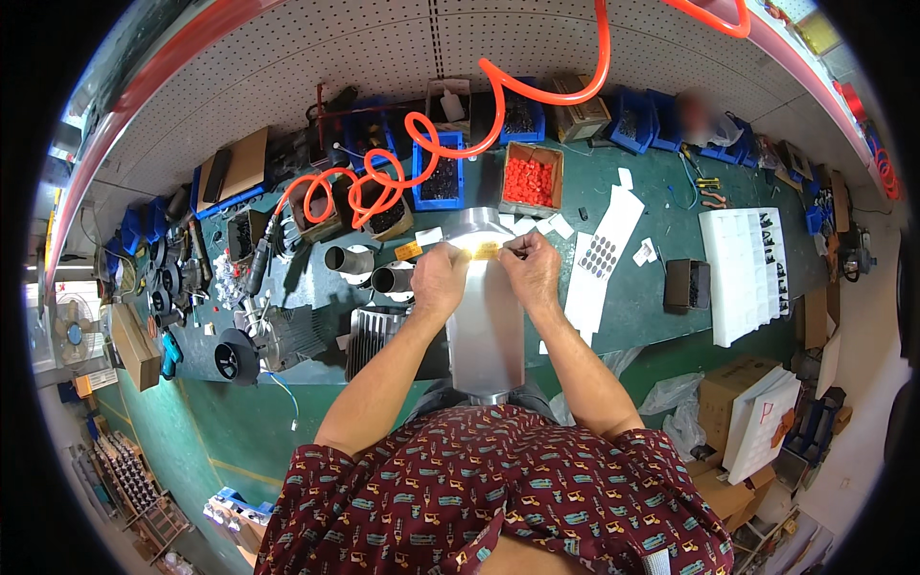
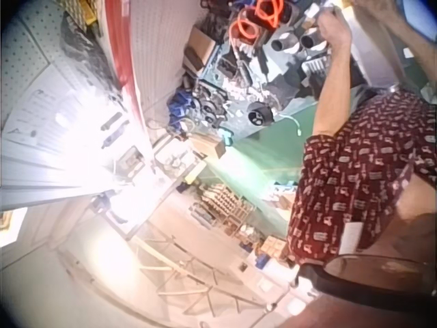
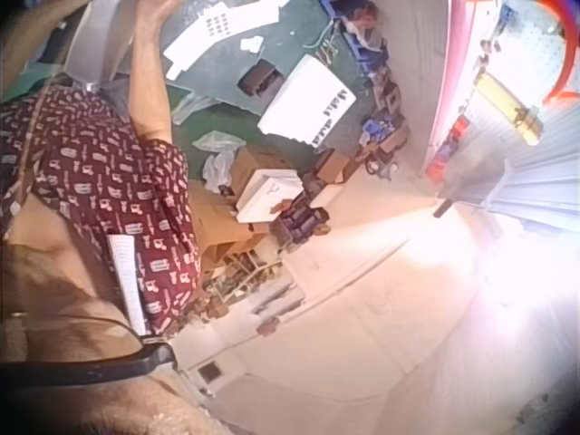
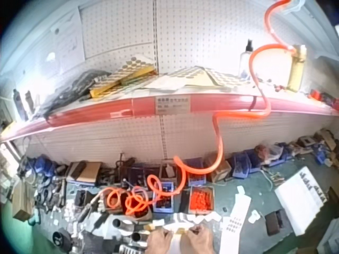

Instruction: The person applies a label to a silver metal casing, then attaches a black plastic component to a finned heat sink. They insert a screw and use a cordless drill to fasten the assembly, then attach the casing to the heat sink and secure it with additional screws.

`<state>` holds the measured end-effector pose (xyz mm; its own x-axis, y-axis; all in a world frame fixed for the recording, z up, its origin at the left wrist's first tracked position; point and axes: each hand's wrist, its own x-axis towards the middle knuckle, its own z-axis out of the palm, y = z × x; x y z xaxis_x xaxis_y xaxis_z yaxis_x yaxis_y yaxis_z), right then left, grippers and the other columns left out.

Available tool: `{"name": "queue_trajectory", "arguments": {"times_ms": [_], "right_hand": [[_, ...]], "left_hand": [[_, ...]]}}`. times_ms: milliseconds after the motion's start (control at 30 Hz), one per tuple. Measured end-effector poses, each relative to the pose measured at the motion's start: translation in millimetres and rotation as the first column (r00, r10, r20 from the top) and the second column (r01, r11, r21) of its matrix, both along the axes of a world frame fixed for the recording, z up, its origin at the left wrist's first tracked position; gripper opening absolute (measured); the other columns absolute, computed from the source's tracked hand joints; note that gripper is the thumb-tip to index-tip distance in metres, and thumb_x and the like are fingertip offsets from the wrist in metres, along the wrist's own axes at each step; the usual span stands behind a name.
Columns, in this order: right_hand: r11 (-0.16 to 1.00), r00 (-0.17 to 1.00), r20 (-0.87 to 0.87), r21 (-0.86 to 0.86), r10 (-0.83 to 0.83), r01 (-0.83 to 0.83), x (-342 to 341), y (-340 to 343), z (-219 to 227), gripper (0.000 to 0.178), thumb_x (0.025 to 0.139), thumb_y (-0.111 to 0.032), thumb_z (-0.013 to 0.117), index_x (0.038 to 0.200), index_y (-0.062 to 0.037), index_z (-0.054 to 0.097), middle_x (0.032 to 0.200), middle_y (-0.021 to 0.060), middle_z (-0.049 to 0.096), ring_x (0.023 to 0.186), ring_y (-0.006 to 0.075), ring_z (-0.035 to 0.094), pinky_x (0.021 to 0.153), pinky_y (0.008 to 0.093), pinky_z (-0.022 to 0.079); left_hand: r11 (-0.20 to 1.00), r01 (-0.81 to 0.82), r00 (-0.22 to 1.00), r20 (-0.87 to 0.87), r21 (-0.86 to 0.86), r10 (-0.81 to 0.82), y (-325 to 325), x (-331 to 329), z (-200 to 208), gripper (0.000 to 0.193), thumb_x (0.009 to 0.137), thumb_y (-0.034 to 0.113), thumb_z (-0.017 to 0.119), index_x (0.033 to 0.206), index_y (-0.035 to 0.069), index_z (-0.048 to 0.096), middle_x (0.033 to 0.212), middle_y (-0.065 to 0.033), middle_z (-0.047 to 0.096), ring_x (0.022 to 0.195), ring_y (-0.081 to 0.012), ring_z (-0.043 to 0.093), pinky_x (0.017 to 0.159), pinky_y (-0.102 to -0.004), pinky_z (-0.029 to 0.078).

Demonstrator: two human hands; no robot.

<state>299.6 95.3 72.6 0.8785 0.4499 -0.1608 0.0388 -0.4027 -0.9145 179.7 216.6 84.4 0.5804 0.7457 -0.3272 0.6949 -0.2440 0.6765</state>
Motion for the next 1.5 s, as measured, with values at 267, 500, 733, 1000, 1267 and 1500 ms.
{"name": "queue_trajectory", "arguments": {"times_ms": [267,500,733,1000,1267,1500], "right_hand": [[0.998,1.0,0.026,-0.064,0.014,-0.012,2,3,10,0.017,0.077,-0.01,0.076,0.087,0.0023,0.068,0.078,0.0151,0.074,0.074,0.0244,0.073,0.07,0.0356,0.056],[0.99,0.998,0.051,-0.137,0.039,-0.031,4,6,13,0.018,0.076,-0.01,0.076,0.087,0.0014,0.069,0.079,0.015,0.074,0.075,0.0268,0.074,0.072,0.0375,0.057],[0.983,0.991,0.118,-0.18,0.059,-0.037,5,8,4,0.019,0.075,-0.014,0.077,0.088,-0.001,0.069,0.08,0.0151,0.074,0.076,0.0326,0.073,0.073,0.0413,0.057],[0.999,0.996,0.08,-0.021,0.027,-0.025,13,5,3,0.025,0.081,-0.016,0.08,0.085,-0.0009,0.06,0.073,0.0063,0.064,0.067,0.0195,0.065,0.064,0.035,0.052],[0.87,0.871,-0.343,0.224,-0.352,0.44,5,-83,-22,0.031,0.1,-0.026,0.066,0.078,-0.0094,0.051,0.068,-0.0009,0.052,0.056,0.0063,0.046,0.049,0.023,0.036],[0.94,0.879,-0.385,0.072,-0.281,0.332,-25,-134,-58,0.031,0.102,-0.03,0.063,0.083,-0.0061,0.056,0.073,0.003,0.059,0.058,0.0085,0.049,0.05,0.0251,0.038]], "left_hand": [[1.0,-0.001,1.0,-0.021,0.003,0.001,2,3,-1,0.029,0.091,0.031,0.065,0.093,0.003,0.072,0.09,-0.0192,0.074,0.091,-0.0396,0.07,0.08,-0.0499,0.054],[0.997,-0.003,1.0,-0.023,0.083,0.005,3,6,-8,0.029,0.088,0.032,0.071,0.09,0.003,0.074,0.082,-0.0153,0.074,0.08,-0.0353,0.072,0.074,-0.0449,0.055],[0.995,0.018,0.997,-0.072,0.099,-0.011,5,8,-6,0.03,0.086,0.033,0.074,0.087,0.003,0.073,0.083,-0.0158,0.074,0.082,-0.0359,0.072,0.075,-0.0455,0.055],[0.999,-0.025,1.0,0.014,0.042,0.025,12,-1,3,0.048,0.09,0.045,0.072,0.081,-0.001,0.065,0.078,-0.0194,0.068,0.074,-0.038,0.065,0.071,-0.0468,0.051],[0.996,-0.054,0.923,0.376,-0.077,0.08,0,-87,15,0.048,0.103,0.035,0.056,0.079,-0.006,0.062,0.065,-0.0159,0.059,0.062,-0.0238,0.058,0.062,-0.0405,0.046],[0.943,0.119,0.975,0.216,-0.311,-0.052,-39,-175,-40,0.046,0.098,0.034,0.065,0.073,-0.005,0.063,0.063,-0.0116,0.059,0.062,-0.0156,0.057,0.059,-0.0362,0.045]]}}
